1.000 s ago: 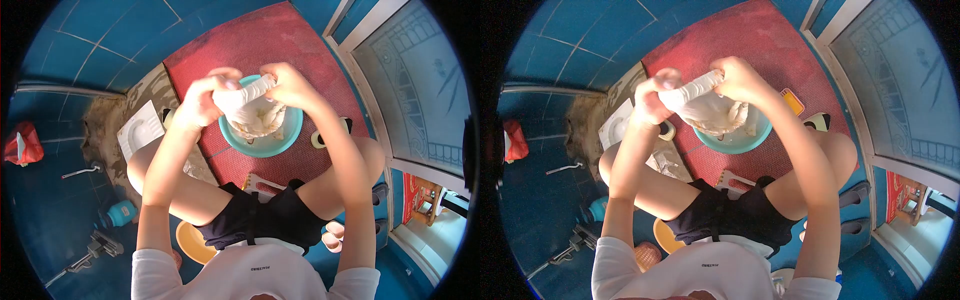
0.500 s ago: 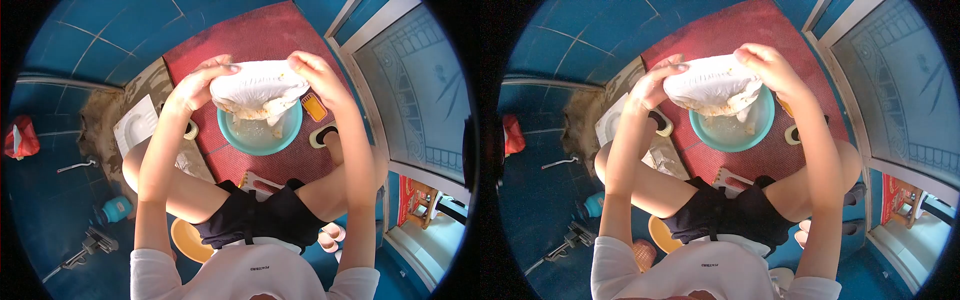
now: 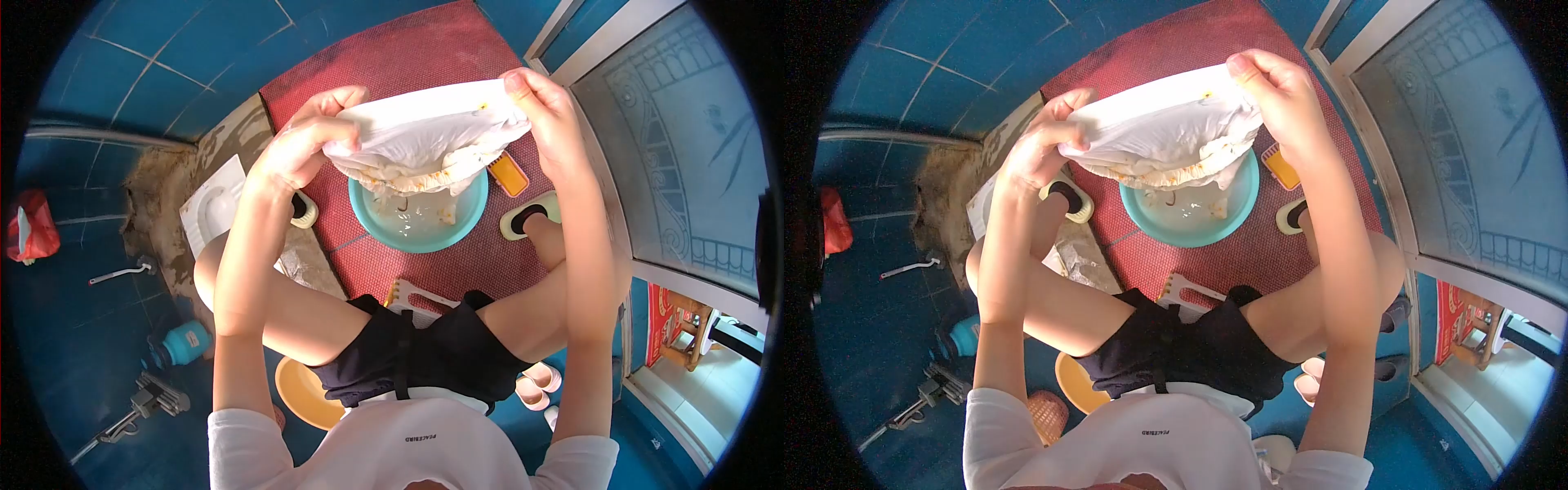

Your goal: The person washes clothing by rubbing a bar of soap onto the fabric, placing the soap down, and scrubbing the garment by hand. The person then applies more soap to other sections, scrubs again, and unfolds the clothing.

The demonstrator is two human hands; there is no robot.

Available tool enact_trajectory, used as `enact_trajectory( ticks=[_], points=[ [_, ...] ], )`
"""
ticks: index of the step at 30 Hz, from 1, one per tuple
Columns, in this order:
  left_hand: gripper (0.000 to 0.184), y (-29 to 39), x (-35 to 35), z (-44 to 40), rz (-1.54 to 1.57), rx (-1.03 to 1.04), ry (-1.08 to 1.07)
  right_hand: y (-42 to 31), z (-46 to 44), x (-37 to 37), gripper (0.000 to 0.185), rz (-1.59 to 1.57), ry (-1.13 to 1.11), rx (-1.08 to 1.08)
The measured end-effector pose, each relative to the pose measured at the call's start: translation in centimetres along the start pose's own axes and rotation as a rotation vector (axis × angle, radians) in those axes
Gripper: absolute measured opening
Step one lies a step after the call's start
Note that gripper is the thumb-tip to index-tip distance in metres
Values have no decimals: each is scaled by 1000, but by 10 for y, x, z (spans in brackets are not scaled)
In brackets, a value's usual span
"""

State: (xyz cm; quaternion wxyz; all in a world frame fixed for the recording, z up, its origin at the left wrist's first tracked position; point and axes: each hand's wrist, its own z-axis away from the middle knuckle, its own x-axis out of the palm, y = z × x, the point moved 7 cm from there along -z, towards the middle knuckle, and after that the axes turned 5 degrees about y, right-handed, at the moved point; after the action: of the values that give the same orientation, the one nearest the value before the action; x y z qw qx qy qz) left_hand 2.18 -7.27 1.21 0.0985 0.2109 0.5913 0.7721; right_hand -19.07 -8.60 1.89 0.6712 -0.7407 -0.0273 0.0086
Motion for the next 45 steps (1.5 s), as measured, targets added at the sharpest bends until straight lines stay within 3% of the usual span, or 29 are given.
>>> enact_trajectory(
  ticks=[4, 5, 7, 9, 11, 12, 13, 15, 17, 18, 19, 21, 23, 25, 26, 27, 28, 30, 31, 34, 36, 37, 39, 43, 45],
  points=[
    [27, 1, 6, 5, -5, 5, -20, -11, 9, 8, 24, -5, -4, -39],
    [27, 2, 14, 8, -5, 5, -21, -12, 11, 10, 24, 120, 9, -63],
    [15, 7, 23, 11, 114, 58, 141, -14, 20, 26, 26, 285, 9, -114],
    [31, 1, 36, 4, 137, 133, -30, -19, 37, 50, 26, 376, 114, -198],
    [32, 7, 48, -2, 289, 206, 284, -27, 55, 77, 24, 347, 175, -537],
    [31, 5, 43, -9, 166, 291, 333, -34, 65, 92, 25, 376, 191, -693],
    [28, -14, 42, -16, 231, 148, 408, -43, 74, 103, 26, 491, 164, -820],
    [22, -23, 52, -18, 604, 139, 313, -46, 59, 91, 29, 565, 262, -903],
    [18, -28, 62, -12, 602, 114, 551, -28, 20, 68, 30, 415, 357, -540],
    [19, -24, 63, -10, 569, 98, 559, -21, 13, 67, 30, 468, 393, -452],
    [19, -37, 43, -15, 560, 99, 558, -23, 25, 83, 28, 408, 369, -584],
    [20, -31, 28, -28, 559, 394, 17, -27, 50, 111, 25, 454, 291, -825],
    [22, -65, 28, -19, 730, 8, 564, -9, 22, 101, 29, 518, 273, -716],
    [21, -41, 39, -11, 507, -70, 603, 25, -17, 74, 36, 550, 311, -314],
    [22, -46, 36, -13, 354, -52, 421, 48, -34, 61, 35, 445, 247, -153],
    [22, -45, 25, -9, 352, -57, 428, 67, -41, 52, 36, 339, 181, 11],
    [18, -44, 19, -6, 285, -85, 378, 70, -39, 46, 36, 337, 174, 14],
    [15, -42, -1, -4, 187, -44, 272, 78, -32, 57, 32, 309, -182, 182],
    [17, -43, -7, -4, 145, -34, 177, 72, -23, 63, 26, 304, -454, 179],
    [18, -51, -24, -1, 72, -12, 129, 56, -6, 59, 17, 256, -605, 119],
    [21, -59, -32, -5, -357, 276, 190, 43, -4, 50, 12, 181, -418, 30],
    [21, -72, -38, -10, -352, 275, 188, 41, -1, 50, 12, 185, -418, 33],
    [19, -96, -66, -16, -888, 232, 425, 30, 0, 52, 12, 103, -383, -3],
    [16, -129, -96, -12, -958, 253, 619, 10, -4, 39, 11, 121, -275, -91],
    [19, -126, -105, -12, -693, 299, 682, -3, -9, 26, 12, 81, -202, -104]
  ],
)
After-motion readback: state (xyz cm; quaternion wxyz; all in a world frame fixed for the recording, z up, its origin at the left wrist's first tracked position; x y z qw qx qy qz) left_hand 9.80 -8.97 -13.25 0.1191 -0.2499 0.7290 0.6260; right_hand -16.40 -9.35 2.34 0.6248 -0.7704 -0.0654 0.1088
